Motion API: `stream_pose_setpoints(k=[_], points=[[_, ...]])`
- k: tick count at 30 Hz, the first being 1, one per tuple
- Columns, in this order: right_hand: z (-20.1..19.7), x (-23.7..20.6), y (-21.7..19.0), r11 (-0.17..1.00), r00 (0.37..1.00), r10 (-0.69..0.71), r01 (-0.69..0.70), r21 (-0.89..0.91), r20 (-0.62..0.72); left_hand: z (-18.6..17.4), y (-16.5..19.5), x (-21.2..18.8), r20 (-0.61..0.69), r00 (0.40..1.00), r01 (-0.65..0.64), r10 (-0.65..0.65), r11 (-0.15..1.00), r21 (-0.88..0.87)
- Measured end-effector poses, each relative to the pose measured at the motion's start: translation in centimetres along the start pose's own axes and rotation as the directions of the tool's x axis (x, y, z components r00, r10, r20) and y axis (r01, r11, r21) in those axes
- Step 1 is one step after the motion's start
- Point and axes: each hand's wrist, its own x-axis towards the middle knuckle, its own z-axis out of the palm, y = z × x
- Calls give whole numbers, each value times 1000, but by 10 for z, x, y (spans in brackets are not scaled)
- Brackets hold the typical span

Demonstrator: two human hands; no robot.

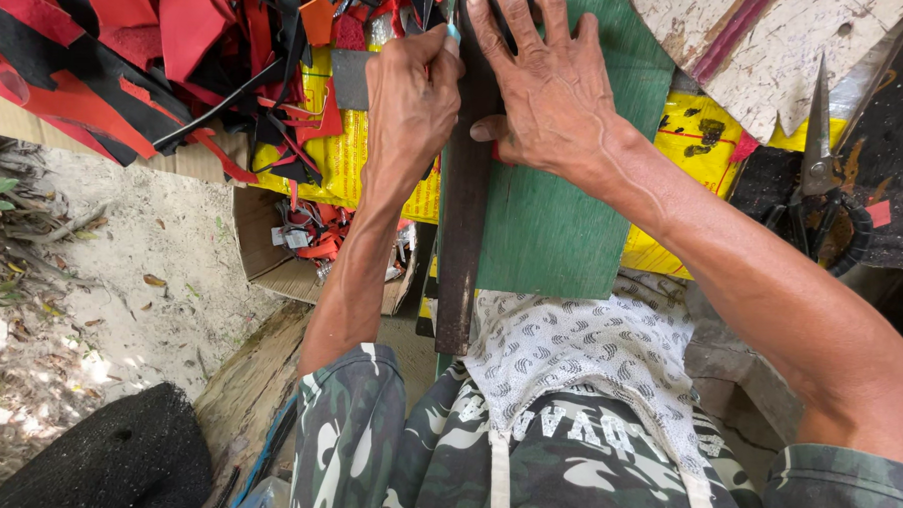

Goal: The person uses a utility knife and a metal straightedge to cut red and black material into rectangular pieces on a green cutting board. The person repeatedly aligns the material, scores along the straightedge, and separates the cut pieces, placing them aside.

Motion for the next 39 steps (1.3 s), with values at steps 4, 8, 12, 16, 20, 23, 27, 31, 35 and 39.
stream_pose_setpoints(k=[4,8,12,16,20,23,27,31,35,39], points=[[0,0,-2,1000,1000,-2,2,5,11,1,0,-3,-27,999,-37,37,999,13],[0,1,-3,1000,1000,13,-13,-10,19,0,4,-14,-8,1000,0,0,1000,29],[0,0,-4,1000,1000,-5,4,-13,-31,-4,7,-38,-3,996,85,-85,996,12],[0,-1,-7,1000,999,17,-18,17,47,-4,6,-49,-17,995,96,-95,995,33],[0,1,-8,996,999,-20,16,-87,-47,-4,5,-61,-27,996,84,-82,995,48],[0,0,-8,998,1000,-2,2,-62,-8,-7,4,-74,12,994,107,-108,994,30],[-1,0,-10,993,1000,-19,17,-114,-13,-10,5,-97,20,995,97,-99,992,76],[0,-2,-11,1000,999,6,-5,-25,36,-13,8,-125,10,996,84,-84,996,14],[2,-2,-6,999,1000,3,-2,-46,27,-13,7,-137,12,998,62,-62,997,44],[3,-6,1,998,998,-55,56,19,-29,-22,11,-135,30,996,81,-82,996,46]])
